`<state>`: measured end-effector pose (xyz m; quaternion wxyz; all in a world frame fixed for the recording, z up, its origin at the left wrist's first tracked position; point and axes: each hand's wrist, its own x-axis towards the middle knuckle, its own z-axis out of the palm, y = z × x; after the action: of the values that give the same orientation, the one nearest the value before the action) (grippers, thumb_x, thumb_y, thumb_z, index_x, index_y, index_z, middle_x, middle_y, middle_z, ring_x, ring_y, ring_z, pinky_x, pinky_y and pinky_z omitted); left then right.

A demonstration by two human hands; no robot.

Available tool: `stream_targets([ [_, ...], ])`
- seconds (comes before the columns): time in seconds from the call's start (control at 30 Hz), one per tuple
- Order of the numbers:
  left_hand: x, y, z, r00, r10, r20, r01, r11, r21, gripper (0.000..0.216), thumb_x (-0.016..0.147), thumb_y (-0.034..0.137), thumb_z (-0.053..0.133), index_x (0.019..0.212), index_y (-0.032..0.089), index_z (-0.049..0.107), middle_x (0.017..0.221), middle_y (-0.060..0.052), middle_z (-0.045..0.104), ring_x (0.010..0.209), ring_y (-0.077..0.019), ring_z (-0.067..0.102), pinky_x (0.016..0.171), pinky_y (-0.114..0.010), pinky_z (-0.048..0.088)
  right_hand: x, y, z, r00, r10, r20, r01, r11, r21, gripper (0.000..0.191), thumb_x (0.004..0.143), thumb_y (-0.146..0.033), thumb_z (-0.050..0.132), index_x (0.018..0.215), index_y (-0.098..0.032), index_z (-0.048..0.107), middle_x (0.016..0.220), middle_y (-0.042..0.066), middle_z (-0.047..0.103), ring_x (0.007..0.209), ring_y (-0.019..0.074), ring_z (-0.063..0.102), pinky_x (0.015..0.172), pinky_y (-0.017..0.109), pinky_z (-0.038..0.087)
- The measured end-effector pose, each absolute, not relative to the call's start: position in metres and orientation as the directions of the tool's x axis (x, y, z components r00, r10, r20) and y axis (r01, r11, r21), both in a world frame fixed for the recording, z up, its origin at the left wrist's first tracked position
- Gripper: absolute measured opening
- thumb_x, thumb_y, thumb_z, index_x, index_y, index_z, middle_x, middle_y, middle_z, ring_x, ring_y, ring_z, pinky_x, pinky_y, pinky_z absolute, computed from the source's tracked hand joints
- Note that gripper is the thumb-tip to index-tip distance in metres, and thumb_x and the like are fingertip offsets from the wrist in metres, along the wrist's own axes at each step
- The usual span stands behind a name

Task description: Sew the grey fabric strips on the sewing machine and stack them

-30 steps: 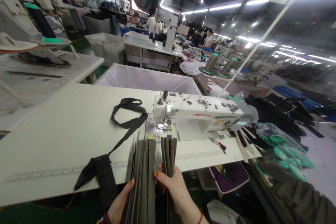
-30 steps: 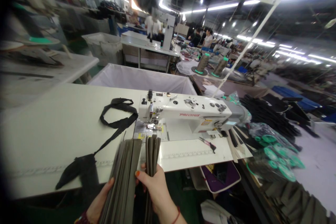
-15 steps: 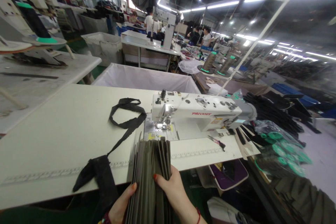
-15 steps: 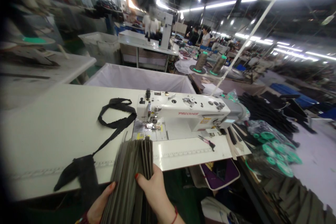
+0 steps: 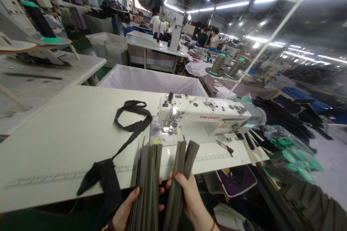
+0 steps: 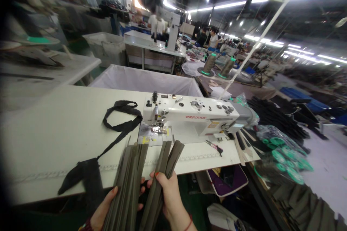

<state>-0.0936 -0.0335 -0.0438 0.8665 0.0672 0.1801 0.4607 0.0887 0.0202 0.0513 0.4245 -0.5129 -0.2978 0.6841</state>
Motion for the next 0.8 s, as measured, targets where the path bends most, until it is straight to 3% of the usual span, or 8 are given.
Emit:
stream_targets([
  [0.1, -0.093, -0.034, -0.044, 0.506, 0.819, -0.27, -0.777, 0.569, 0.27, 0.038, 0.092, 0.033, 0.063, 0.124, 0.015, 0.068, 0.13, -0.016, 0.065, 0.123, -0.0362, 0.059, 0.107, -0.053, 0.042, 0.092, 0.02, 0.056, -0.146, 0.887, -0.438, -0.278, -0.462, -0.842, 0.032, 0.069, -0.039, 0.081, 0.079, -0.016, 0.061, 0.057, -0.002, 0.061, 0.051, 0.0112, 0.055, 0.052, 0.022, 0.042],
  [0.27, -0.094, -0.033, -0.049, 0.574, 0.749, -0.33, -0.749, 0.643, 0.158, 0.055, 0.078, 0.051, 0.074, 0.114, 0.009, 0.073, 0.12, -0.018, 0.071, 0.104, -0.0374, 0.07, 0.101, -0.049, 0.048, 0.083, 0.019, 0.065, -0.24, 0.877, -0.417, -0.211, -0.466, -0.859, 0.037, 0.066, -0.039, 0.084, 0.084, -0.015, 0.062, 0.066, 0.002, 0.067, 0.053, 0.0115, 0.055, 0.05, 0.023, 0.04],
  [0.4, -0.097, -0.032, -0.052, 0.556, 0.726, -0.405, -0.746, 0.65, 0.141, 0.052, 0.073, 0.046, 0.081, 0.109, 0.008, 0.075, 0.114, -0.017, 0.074, 0.096, -0.0349, 0.073, 0.092, -0.043, 0.054, 0.079, 0.021, 0.065, -0.201, 0.899, -0.389, -0.183, -0.425, -0.887, 0.037, 0.068, -0.041, 0.083, 0.081, -0.016, 0.058, 0.061, -0.001, 0.063, 0.051, 0.0101, 0.052, 0.051, 0.023, 0.04],
  [0.5, -0.097, -0.033, -0.05, 0.523, 0.685, -0.507, -0.742, 0.659, 0.124, 0.039, 0.076, 0.037, 0.081, 0.101, 0.007, 0.077, 0.103, -0.016, 0.077, 0.09, -0.0312, 0.075, 0.087, -0.038, 0.056, 0.079, 0.022, 0.062, -0.155, 0.923, -0.353, -0.154, -0.376, -0.914, 0.04, 0.064, -0.041, 0.086, 0.079, -0.018, 0.057, 0.064, -0.003, 0.061, 0.051, 0.0095, 0.05, 0.049, 0.022, 0.038],
  [0.57, -0.097, -0.032, -0.047, 0.491, 0.683, -0.541, -0.748, 0.648, 0.139, 0.034, 0.078, 0.033, 0.079, 0.102, 0.008, 0.077, 0.098, -0.015, 0.078, 0.089, -0.0307, 0.075, 0.087, -0.038, 0.056, 0.079, 0.021, 0.06, -0.142, 0.936, -0.323, -0.138, -0.342, -0.93, 0.042, 0.061, -0.04, 0.088, 0.08, -0.018, 0.057, 0.068, -0.003, 0.061, 0.056, 0.011, 0.053, 0.053, 0.023, 0.041],
  [0.7, -0.094, -0.03, -0.037, 0.438, 0.719, -0.54, -0.765, 0.614, 0.196, 0.049, 0.074, 0.03, 0.083, 0.117, 0.01, 0.071, 0.1, -0.016, 0.078, 0.096, -0.0349, 0.073, 0.096, -0.044, 0.053, 0.078, 0.018, 0.059, -0.134, 0.963, -0.234, -0.094, -0.248, -0.964, 0.044, 0.062, -0.039, 0.087, 0.092, -0.019, 0.061, 0.081, 0.001, 0.066, 0.076, 0.0188, 0.062, 0.071, 0.03, 0.05],
  [0.8, -0.095, -0.028, -0.034, 0.431, 0.725, -0.537, -0.761, 0.612, 0.216, 0.044, 0.074, 0.028, 0.083, 0.113, 0.01, 0.073, 0.097, -0.015, 0.079, 0.095, -0.035, 0.073, 0.098, -0.046, 0.051, 0.076, 0.017, 0.058, -0.121, 0.969, -0.214, -0.046, -0.221, -0.974, 0.042, 0.065, -0.036, 0.083, 0.097, -0.018, 0.062, 0.086, 0.003, 0.068, 0.081, 0.0219, 0.063, 0.075, 0.033, 0.051],
])
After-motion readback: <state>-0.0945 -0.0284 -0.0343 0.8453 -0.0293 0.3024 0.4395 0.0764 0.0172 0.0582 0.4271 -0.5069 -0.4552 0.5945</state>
